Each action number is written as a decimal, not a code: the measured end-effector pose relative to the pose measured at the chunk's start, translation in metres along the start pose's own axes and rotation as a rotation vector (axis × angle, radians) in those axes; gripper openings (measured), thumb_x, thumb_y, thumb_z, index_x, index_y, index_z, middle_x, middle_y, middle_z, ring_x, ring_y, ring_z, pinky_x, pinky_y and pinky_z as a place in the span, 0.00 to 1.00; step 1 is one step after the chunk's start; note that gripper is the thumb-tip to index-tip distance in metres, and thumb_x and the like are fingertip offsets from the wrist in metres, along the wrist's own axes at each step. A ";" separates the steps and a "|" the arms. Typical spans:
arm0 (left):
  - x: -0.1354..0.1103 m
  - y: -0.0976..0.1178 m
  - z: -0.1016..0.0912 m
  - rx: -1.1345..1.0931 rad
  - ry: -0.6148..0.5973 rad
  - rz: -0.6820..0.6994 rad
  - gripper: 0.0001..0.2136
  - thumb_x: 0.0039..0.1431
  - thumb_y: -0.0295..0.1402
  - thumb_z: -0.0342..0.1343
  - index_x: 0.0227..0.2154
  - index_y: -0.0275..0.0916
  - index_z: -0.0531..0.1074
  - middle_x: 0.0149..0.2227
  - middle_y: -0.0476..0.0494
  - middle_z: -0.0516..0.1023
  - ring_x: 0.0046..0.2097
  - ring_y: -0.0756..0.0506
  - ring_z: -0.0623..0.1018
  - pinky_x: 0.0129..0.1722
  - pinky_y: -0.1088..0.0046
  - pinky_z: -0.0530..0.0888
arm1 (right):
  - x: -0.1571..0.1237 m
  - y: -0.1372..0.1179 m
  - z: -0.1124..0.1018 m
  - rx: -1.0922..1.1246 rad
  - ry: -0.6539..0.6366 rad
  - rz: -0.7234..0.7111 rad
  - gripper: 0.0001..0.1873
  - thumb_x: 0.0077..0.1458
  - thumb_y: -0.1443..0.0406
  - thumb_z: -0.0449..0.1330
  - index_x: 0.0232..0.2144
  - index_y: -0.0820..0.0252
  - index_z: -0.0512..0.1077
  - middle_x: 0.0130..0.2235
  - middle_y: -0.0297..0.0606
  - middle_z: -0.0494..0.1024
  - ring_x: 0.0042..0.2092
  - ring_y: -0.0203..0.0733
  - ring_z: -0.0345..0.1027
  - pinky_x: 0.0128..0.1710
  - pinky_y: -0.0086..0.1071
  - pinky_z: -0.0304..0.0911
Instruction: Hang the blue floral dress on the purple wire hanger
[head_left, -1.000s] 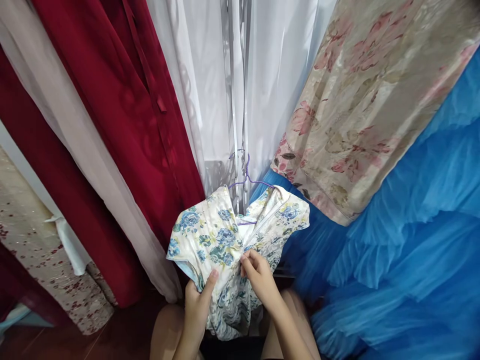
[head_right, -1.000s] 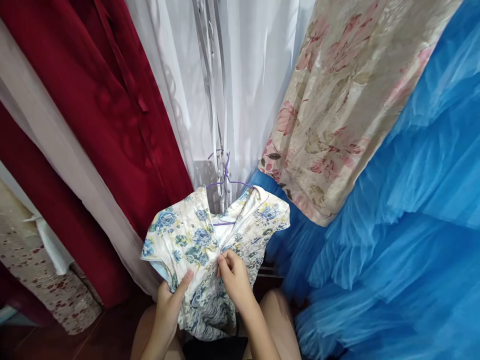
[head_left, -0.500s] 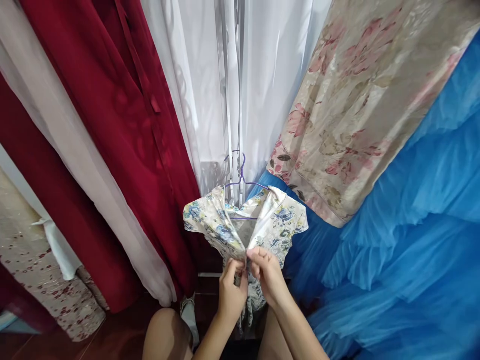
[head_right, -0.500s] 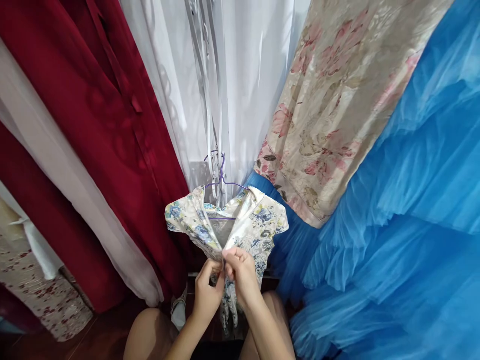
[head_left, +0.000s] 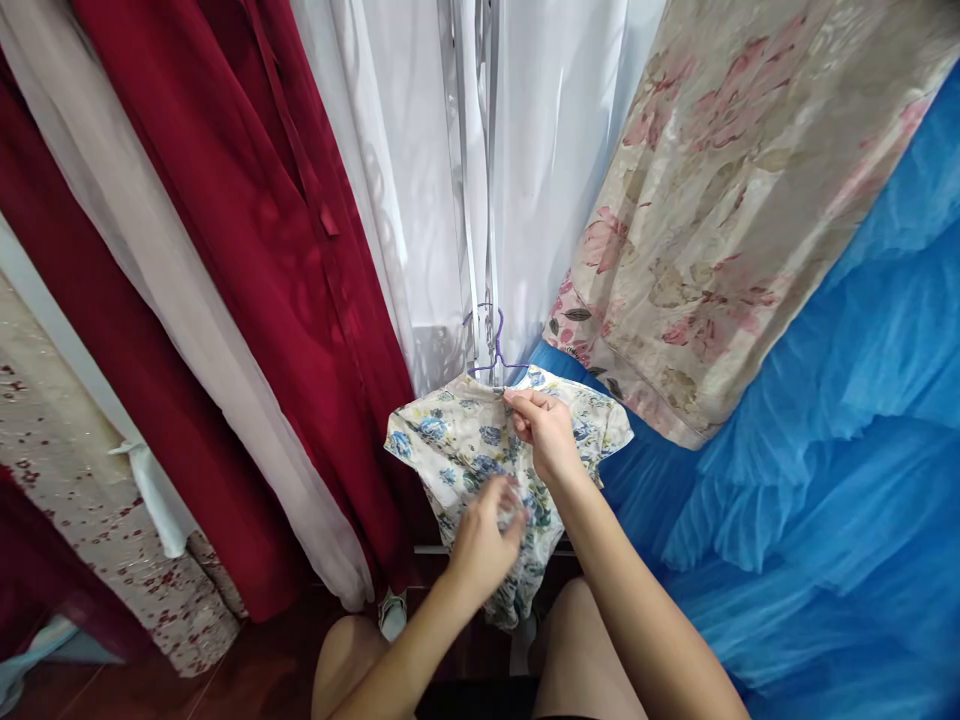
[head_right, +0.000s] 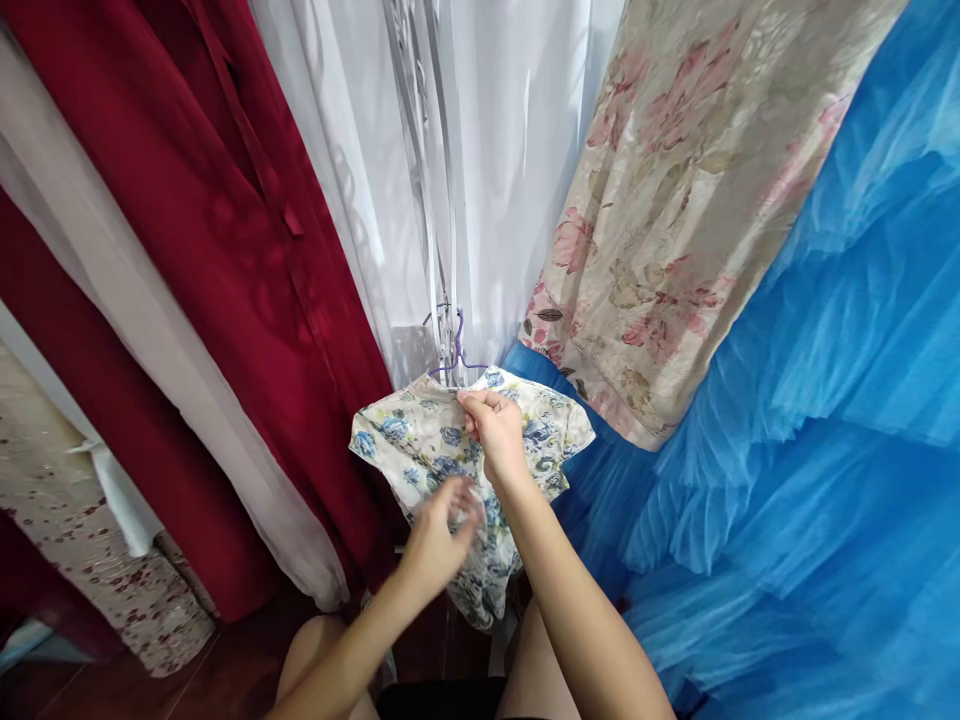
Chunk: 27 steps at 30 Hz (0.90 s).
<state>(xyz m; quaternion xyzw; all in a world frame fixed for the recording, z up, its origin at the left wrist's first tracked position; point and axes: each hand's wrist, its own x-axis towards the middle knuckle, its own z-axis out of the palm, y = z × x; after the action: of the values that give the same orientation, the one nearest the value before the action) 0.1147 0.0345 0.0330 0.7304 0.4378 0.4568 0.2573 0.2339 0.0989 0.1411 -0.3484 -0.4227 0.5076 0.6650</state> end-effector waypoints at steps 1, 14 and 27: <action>0.018 0.008 -0.013 -0.041 0.103 0.032 0.16 0.63 0.28 0.52 0.53 0.41 0.66 0.38 0.43 0.75 0.39 0.44 0.75 0.42 0.69 0.71 | -0.004 0.002 -0.002 -0.021 0.010 -0.026 0.15 0.46 0.60 0.67 0.18 0.59 0.67 0.14 0.25 0.61 0.18 0.29 0.46 0.18 0.28 0.41; 0.121 0.008 -0.116 -0.106 0.691 0.157 0.07 0.64 0.35 0.54 0.37 0.37 0.74 0.36 0.47 0.76 0.40 0.48 0.75 0.43 0.74 0.69 | -0.007 0.050 -0.035 -0.367 0.032 -0.020 0.16 0.41 0.57 0.65 0.15 0.58 0.65 0.12 0.23 0.57 0.18 0.29 0.42 0.20 0.28 0.37; 0.032 -0.096 -0.004 -0.737 0.459 -0.535 0.12 0.51 0.39 0.60 0.35 0.35 0.72 0.32 0.43 0.79 0.33 0.45 0.79 0.38 0.66 0.74 | -0.085 0.101 -0.135 -0.326 0.407 -0.060 0.21 0.53 0.55 0.63 0.17 0.55 0.62 0.17 0.26 0.59 0.21 0.35 0.49 0.22 0.31 0.47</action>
<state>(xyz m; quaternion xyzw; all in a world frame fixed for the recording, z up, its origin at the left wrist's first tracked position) 0.0781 0.1089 -0.0258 0.3344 0.4644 0.6477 0.5030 0.3081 0.0363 -0.0208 -0.5333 -0.3665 0.3321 0.6862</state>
